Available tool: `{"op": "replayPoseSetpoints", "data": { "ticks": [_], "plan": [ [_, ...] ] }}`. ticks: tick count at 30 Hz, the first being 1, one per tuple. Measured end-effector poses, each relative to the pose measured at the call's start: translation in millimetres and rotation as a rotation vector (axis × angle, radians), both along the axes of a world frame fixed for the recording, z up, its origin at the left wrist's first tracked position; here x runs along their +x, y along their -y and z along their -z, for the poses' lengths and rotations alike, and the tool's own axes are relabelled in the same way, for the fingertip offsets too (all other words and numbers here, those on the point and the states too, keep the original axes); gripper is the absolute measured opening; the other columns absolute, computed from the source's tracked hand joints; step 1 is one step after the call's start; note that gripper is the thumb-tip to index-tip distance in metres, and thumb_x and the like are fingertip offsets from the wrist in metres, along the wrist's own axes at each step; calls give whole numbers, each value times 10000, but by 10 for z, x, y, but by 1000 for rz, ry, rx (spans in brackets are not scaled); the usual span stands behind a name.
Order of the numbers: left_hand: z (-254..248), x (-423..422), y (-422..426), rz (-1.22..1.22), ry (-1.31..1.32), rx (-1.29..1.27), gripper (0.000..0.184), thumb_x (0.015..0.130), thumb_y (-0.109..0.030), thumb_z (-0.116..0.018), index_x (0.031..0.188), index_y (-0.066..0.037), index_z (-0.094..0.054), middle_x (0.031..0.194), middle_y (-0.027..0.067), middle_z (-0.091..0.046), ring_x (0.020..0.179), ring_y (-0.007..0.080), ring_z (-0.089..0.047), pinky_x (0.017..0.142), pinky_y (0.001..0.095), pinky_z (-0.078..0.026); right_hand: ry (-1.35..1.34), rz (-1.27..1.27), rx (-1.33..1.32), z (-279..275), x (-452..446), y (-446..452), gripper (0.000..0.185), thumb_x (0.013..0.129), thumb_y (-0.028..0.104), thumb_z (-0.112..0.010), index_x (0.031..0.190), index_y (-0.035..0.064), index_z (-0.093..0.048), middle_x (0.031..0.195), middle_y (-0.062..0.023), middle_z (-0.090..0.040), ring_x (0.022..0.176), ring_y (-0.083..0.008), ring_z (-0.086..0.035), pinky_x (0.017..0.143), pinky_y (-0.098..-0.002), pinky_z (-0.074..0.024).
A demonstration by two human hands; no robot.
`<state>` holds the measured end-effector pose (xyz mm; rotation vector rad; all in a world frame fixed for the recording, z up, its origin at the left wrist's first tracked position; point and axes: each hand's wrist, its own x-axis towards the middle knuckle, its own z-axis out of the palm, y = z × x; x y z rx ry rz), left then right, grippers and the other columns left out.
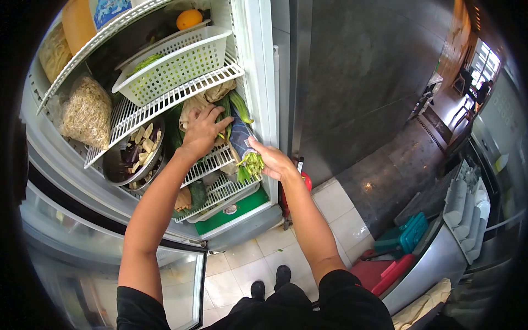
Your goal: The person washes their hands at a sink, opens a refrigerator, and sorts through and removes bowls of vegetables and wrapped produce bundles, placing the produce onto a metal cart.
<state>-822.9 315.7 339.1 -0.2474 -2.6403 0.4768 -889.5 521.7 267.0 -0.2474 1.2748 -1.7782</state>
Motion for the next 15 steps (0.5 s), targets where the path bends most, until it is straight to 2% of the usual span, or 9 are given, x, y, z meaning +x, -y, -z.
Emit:
{"op": "replayPoseSetpoints", "data": {
  "ticks": [1,3,9,10,12,14,15],
  "plan": [
    [4,2,-3,-20,22,-8,566,697,-265,-743,1240,-243,-585,1330,57,-469,1288,237,-380,1020,480,-284,3,0,4,70,-22,-1,467,920,476,-549,1136,65,-594,1001,-40,-657,829,-110,-634,754,-300,-543],
    [6,-4,5,7,4,13,582,679,-249,-752,1237,-246,-587,1314,51,-477,1271,233,-395,999,487,-296,127,33,-152,184,-57,-6,417,956,391,-519,1170,37,-568,1031,-72,-657,883,-147,-645,790,-324,-547],
    [4,-10,6,65,-19,39,572,674,-173,-732,1224,-237,-589,1292,51,-494,1236,231,-426,965,495,-313,134,89,-261,529,-96,-53,340,980,275,-490,1162,-6,-545,1043,-94,-651,914,-182,-656,795,-350,-557],
    [-1,-6,-2,69,-20,52,564,677,-155,-721,1221,-236,-590,1287,53,-497,1233,232,-429,961,494,-314,146,115,-281,570,-89,-55,296,985,169,-454,1209,-19,-500,1048,-101,-647,911,-181,-656,784,-339,-562],
    [-3,-12,-10,81,-44,54,528,696,-108,-684,1202,-230,-595,1274,58,-503,1224,237,-438,948,488,-318,130,132,-264,631,-67,-91,302,977,120,-429,1240,-24,-466,1057,-110,-642,915,-184,-655,788,-330,-561],
    [-2,-23,-3,54,-22,0,538,694,-148,-705,1214,-229,-589,1287,57,-493,1234,240,-428,964,483,-311,110,119,-245,668,-48,-119,371,945,18,-375,1310,-46,-374,1096,-139,-620,934,-196,-650,799,-326,-559],
    [-15,-29,-16,25,-9,-47,554,692,-188,-727,1225,-227,-583,1299,56,-484,1243,243,-418,981,478,-305,117,121,-254,644,-25,-122,371,945,18,-375,1310,-46,-374,1096,-139,-620,934,-196,-650,799,-326,-559]
  ]
}}
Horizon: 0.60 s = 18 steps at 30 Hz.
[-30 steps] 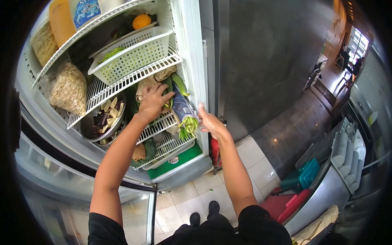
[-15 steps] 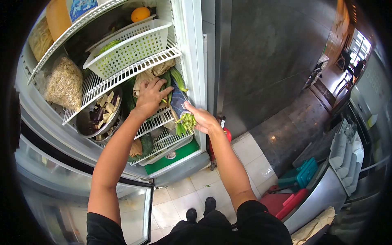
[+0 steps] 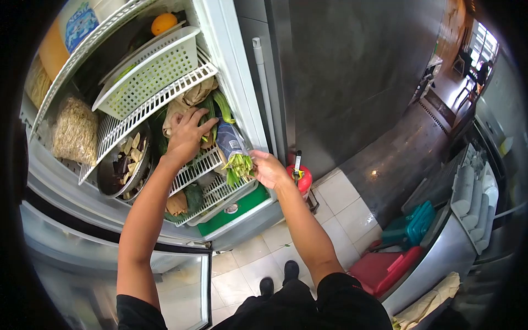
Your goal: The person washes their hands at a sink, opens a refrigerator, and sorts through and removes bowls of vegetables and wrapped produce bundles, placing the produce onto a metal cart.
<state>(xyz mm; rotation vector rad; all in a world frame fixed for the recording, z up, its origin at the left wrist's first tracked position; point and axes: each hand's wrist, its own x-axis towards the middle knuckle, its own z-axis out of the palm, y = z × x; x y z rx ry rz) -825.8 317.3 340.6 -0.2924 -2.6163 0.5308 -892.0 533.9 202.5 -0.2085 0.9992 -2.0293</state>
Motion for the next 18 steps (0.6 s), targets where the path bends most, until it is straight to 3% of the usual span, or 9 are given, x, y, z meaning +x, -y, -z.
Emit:
{"op": "replayPoseSetpoints", "data": {
  "ticks": [2,4,6,8,11,16,18],
  "plan": [
    [-12,0,-41,19,6,29,577,665,-144,-729,1217,-226,-582,1288,53,-492,1230,240,-431,959,475,-318,32,69,-35,-53,47,7,292,928,7,-417,1209,-39,-484,1012,-116,-614,884,-194,-635,781,-343,-558],
    [-18,-5,-58,37,-24,66,479,722,-104,-653,1180,-234,-602,1249,64,-518,1203,252,-456,904,492,-332,28,64,-49,-52,45,10,304,917,-5,-414,1207,-48,-494,1035,-105,-615,894,-199,-634,783,-340,-553],
    [-15,-18,-56,34,-27,35,472,724,-119,-661,1178,-238,-604,1240,64,-523,1197,250,-458,896,494,-336,-26,58,-61,-58,46,24,329,909,-9,-419,1227,-44,-498,1055,-102,-621,872,-190,-640,771,-328,-553],
    [-14,-20,-69,4,6,53,610,643,-115,-736,1219,-236,-577,1275,50,-501,1223,238,-438,935,484,-336,-43,41,-51,-83,62,0,353,909,-6,-432,1256,-20,-496,1076,-100,-628,842,-163,-644,744,-301,-554],
    [-17,-24,-64,-8,8,19,603,650,-109,-721,1220,-243,-577,1275,50,-502,1219,238,-442,930,483,-340,-112,84,14,-164,121,-18,352,918,5,-443,1262,7,-518,1078,-92,-633,808,-121,-630,690,-267,-542],
    [-8,-33,-57,2,-7,23,546,681,-119,-691,1201,-248,-588,1259,52,-509,1208,240,-451,907,480,-336,-379,283,124,-130,200,31,300,954,113,-501,1221,-8,-566,1062,-66,-639,775,-95,-596,625,-242,-496],
    [-1,-36,-34,10,-27,10,510,701,-123,-676,1188,-249,-594,1244,53,-515,1200,243,-456,888,476,-330,-455,368,217,-256,329,-29,301,957,131,-491,1211,-9,-574,1095,-79,-629,822,-107,-599,653,-243,-498]
  ]
}}
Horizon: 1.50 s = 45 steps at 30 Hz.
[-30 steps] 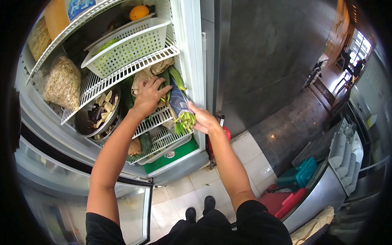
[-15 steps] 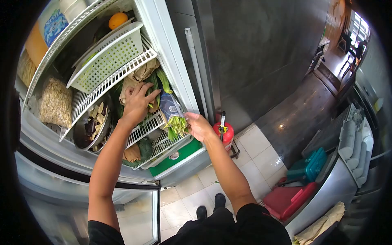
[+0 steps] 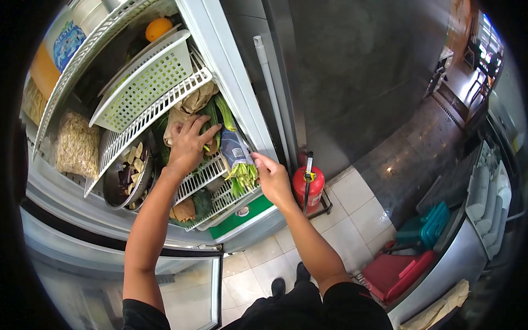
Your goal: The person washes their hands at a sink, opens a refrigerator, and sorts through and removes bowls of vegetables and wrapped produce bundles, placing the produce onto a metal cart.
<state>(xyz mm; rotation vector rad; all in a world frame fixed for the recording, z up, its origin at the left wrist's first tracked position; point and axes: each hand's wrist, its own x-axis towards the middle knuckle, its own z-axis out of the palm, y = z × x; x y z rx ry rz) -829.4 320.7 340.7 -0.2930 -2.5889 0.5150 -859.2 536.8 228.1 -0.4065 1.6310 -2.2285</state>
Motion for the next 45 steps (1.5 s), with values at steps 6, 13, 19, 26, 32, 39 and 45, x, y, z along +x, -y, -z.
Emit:
{"op": "replayPoseSetpoints", "data": {
  "ticks": [6,13,19,26,32,39,45],
  "plan": [
    [4,13,15,26,7,54,550,694,-67,-665,1208,-243,-584,1260,55,-510,1216,252,-449,896,478,-335,-566,325,244,-287,255,-80,503,858,318,-667,1229,0,-545,1094,-185,-563,1018,-294,-550,868,-375,-456],
    [0,10,55,21,12,47,576,691,-33,-650,1226,-239,-585,1276,69,-503,1227,255,-443,905,491,-348,-871,483,392,-326,148,113,436,722,90,-697,1140,-1,-612,1009,-172,-622,923,-346,-575,836,-401,-461],
    [49,25,93,41,-9,87,518,719,-59,-651,1207,-227,-603,1266,69,-512,1218,241,-445,938,470,-332,-666,435,366,-472,28,10,350,758,115,-725,1084,4,-664,924,-187,-660,851,-265,-615,781,-349,-490],
    [102,24,128,51,-44,75,502,726,-70,-645,1202,-227,-608,1273,67,-510,1225,234,-435,937,470,-334,-390,309,200,-424,-24,19,394,763,137,-748,1108,-24,-647,977,-193,-610,886,-240,-627,764,-324,-519],
    [33,37,99,21,4,75,533,708,-60,-668,1212,-223,-603,1290,74,-501,1241,246,-426,955,483,-324,-709,265,470,-398,235,117,688,741,114,-760,1325,-10,-418,1074,-243,-562,1029,-371,-555,909,-411,-433],
    [-161,65,116,-6,130,132,659,607,-96,-781,1222,-252,-604,1306,60,-487,1271,243,-409,984,497,-303,-617,334,451,-357,218,435,622,710,-27,-720,1286,-17,-485,1127,-264,-587,1045,-403,-582,887,-400,-473],
    [-196,28,143,13,139,135,680,566,-148,-816,1206,-253,-612,1299,53,-492,1267,235,-415,993,519,-290,-706,373,465,-378,9,725,634,691,-75,-694,1287,-38,-479,1092,-262,-593,1006,-411,-587,877,-410,-472]
  ]
}}
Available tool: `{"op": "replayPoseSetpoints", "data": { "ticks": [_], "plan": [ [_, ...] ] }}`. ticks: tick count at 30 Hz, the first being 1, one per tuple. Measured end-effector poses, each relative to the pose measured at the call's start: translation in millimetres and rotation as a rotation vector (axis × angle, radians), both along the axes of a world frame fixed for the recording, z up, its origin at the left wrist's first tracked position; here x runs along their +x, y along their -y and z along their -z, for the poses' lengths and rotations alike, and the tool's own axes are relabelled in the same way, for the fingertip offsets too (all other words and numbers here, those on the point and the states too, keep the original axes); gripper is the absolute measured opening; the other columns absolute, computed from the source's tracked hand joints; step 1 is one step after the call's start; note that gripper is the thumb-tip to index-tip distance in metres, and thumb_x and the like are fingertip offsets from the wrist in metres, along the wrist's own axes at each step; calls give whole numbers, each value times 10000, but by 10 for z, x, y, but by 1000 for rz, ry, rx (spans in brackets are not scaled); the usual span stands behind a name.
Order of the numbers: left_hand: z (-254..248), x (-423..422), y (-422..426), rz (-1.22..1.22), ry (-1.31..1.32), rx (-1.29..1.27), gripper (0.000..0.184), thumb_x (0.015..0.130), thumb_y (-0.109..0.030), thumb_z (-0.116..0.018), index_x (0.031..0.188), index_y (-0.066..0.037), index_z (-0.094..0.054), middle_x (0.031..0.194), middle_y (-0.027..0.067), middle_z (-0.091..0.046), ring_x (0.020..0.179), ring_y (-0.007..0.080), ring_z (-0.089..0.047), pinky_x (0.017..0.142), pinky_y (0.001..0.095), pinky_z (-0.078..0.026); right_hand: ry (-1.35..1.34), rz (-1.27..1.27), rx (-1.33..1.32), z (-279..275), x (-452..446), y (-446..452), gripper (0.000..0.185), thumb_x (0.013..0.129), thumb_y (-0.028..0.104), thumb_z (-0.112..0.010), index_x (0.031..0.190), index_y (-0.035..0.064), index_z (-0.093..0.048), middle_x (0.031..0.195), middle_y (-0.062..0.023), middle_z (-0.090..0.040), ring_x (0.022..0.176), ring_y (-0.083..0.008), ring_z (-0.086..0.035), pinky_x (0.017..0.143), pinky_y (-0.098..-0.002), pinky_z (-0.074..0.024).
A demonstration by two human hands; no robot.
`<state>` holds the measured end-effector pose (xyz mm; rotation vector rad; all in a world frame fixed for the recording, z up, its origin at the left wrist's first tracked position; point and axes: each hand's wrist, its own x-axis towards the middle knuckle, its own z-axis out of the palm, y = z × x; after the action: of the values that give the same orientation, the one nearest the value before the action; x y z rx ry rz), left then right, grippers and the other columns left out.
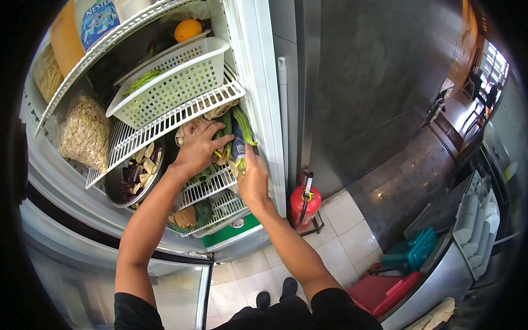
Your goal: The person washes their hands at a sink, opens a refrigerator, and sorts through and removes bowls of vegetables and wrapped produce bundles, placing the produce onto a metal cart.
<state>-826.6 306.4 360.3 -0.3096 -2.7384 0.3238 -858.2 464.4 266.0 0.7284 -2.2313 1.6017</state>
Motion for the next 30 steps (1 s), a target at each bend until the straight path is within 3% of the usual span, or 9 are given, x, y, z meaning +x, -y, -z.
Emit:
{"op": "replayPoseSetpoints", "data": {
  "ticks": [7,9,12,15,21,23,25,27,30],
  "plan": [
    [35,-31,-44,6,-7,34,652,568,-187,-818,1188,-249,-625,1290,46,-506,1258,230,-422,967,520,-293,-94,56,-39,214,-346,381,587,708,-124,-614,1276,-37,-494,1014,-282,-585,927,-439,-581,794,-453,-483],
    [91,-73,-37,17,-44,-14,637,580,-206,-806,1188,-247,-622,1273,54,-513,1247,232,-429,957,526,-294,-80,65,25,270,-425,452,672,648,-138,-635,1294,-39,-478,1047,-305,-580,954,-439,-581,829,-451,-480],
    [150,-87,-79,-14,-64,-80,525,705,-111,-687,1208,-230,-598,1268,75,-502,1241,253,-427,946,532,-310,-116,46,23,344,-503,503,672,641,-142,-620,1291,-37,-485,1054,-309,-577,944,-453,-577,831,-455,-479],
    [201,-101,-101,-21,-87,-106,523,718,-64,-642,1216,-219,-591,1273,88,-494,1244,270,-421,927,531,-327,6,-46,116,262,-501,415,692,669,-111,-628,1330,-35,-437,1079,-314,-567,979,-462,-560,849,-454,-469],
    [156,-11,-165,-40,-11,-151,666,691,-156,-704,1322,-209,-498,1340,102,-452,1274,286,-395,956,539,-324,-21,-217,21,125,-248,23,774,729,5,-706,1397,-33,-317,1183,-332,-497,1121,-455,-490,953,-448,-411],
    [170,53,-211,-80,27,-173,760,695,-157,-728,1387,-195,-417,1374,114,-424,1305,307,-361,1016,580,-281,43,-193,1,106,32,-204,687,759,29,-698,1363,-34,-375,1224,-308,-480,1183,-443,-450,1011,-418,-373],
    [194,200,-301,-61,31,-142,844,685,-154,-757,1426,-198,-354,1406,125,-389,1320,329,-341,1051,613,-231,-21,-111,-125,171,258,-492,593,796,32,-672,1330,-31,-421,1204,-255,-517,1113,-373,-537,955,-381,-436],
    [212,486,-533,92,-98,-50,814,681,-119,-758,1407,-167,-394,1390,138,-408,1291,338,-382,1038,562,-294,202,-67,-274,532,508,-758,452,840,51,-645,1257,-32,-491,1123,-171,-565,986,-248,-609,851,-327,-500],
    [841,1055,-828,324,-134,448,701,675,-62,-748,1322,-29,-480,1170,166,-576,1065,320,-562,950,448,-409,433,102,-392,1594,826,-1064,178,859,28,-614,1027,-8,-569,936,-62,-579,790,-101,-559,667,-236,-478]
  ]
}}
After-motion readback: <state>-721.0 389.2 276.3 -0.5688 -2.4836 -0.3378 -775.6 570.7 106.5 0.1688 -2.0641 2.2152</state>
